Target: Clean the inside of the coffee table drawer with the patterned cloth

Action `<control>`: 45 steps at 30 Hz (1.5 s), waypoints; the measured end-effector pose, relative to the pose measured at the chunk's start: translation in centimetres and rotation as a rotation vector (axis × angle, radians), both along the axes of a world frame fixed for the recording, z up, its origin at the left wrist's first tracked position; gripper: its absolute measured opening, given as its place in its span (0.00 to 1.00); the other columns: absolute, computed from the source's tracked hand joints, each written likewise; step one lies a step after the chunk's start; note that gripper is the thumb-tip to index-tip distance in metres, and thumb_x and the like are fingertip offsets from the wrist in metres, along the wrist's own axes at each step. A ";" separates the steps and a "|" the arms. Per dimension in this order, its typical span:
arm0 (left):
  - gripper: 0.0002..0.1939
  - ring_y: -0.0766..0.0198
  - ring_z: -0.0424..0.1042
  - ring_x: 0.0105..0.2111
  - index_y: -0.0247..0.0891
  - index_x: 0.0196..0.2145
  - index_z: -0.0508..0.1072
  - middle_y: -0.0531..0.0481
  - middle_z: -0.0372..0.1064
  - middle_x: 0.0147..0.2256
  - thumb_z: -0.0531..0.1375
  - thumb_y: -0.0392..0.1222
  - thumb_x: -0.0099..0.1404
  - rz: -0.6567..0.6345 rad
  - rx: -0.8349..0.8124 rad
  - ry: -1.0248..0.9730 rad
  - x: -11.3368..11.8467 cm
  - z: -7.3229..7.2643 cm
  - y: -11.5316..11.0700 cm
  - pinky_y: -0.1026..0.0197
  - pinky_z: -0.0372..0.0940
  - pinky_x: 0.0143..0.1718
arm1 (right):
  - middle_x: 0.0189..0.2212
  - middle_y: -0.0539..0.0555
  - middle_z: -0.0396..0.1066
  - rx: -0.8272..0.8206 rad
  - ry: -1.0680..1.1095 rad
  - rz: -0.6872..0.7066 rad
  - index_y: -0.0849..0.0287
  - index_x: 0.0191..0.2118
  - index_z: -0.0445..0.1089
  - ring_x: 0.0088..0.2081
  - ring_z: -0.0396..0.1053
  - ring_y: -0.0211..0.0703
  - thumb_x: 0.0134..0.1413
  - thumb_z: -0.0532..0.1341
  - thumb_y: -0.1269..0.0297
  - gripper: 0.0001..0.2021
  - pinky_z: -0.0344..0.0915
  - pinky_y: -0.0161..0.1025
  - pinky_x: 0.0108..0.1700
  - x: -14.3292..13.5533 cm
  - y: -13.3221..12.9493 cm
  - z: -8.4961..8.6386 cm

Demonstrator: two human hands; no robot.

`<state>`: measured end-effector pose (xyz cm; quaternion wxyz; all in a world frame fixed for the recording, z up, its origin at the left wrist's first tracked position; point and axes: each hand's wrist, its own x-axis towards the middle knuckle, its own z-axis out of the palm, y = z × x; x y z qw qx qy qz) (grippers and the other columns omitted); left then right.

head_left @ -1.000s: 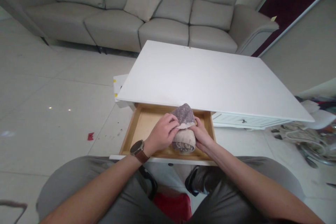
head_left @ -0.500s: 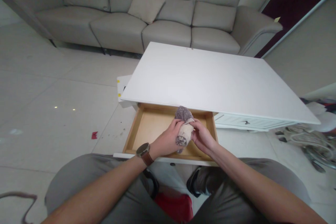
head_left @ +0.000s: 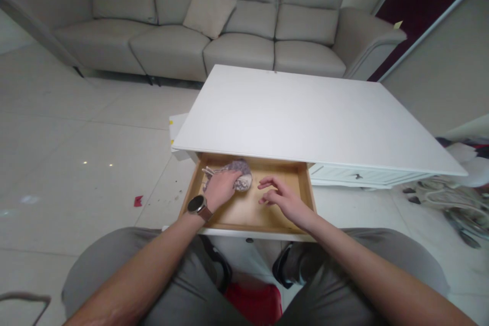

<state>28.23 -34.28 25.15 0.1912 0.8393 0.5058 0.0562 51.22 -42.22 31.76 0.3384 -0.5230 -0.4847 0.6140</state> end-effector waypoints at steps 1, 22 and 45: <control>0.20 0.47 0.75 0.51 0.43 0.52 0.77 0.39 0.78 0.47 0.57 0.31 0.65 -0.019 -0.088 0.056 -0.1 -1.4 0.0 0.48 0.66 0.56 | 0.46 0.52 0.73 0.016 -0.022 0.032 0.53 0.48 0.67 0.38 0.75 0.42 0.53 0.62 0.60 0.16 0.68 0.42 0.43 0.0 -0.1 0.1; 0.47 0.17 0.33 0.73 0.55 0.70 0.63 0.43 0.29 0.78 0.70 0.39 0.53 0.098 -0.221 0.337 0.0 -9.5 3.1 0.18 0.50 0.63 | 0.53 0.65 0.76 0.208 -1.043 0.982 0.57 0.59 0.73 0.53 0.77 0.59 0.63 0.60 0.65 0.20 0.72 0.50 0.49 1.0 -4.2 -1.7; 0.21 0.43 0.70 0.51 0.35 0.48 0.82 0.34 0.74 0.56 0.50 0.31 0.70 -0.135 0.176 0.644 -4.4 -0.4 6.2 0.44 0.62 0.51 | 0.53 0.67 0.77 0.223 -1.074 0.973 0.61 0.60 0.71 0.54 0.77 0.58 0.63 0.59 0.67 0.21 0.74 0.51 0.50 0.1 -5.1 -3.4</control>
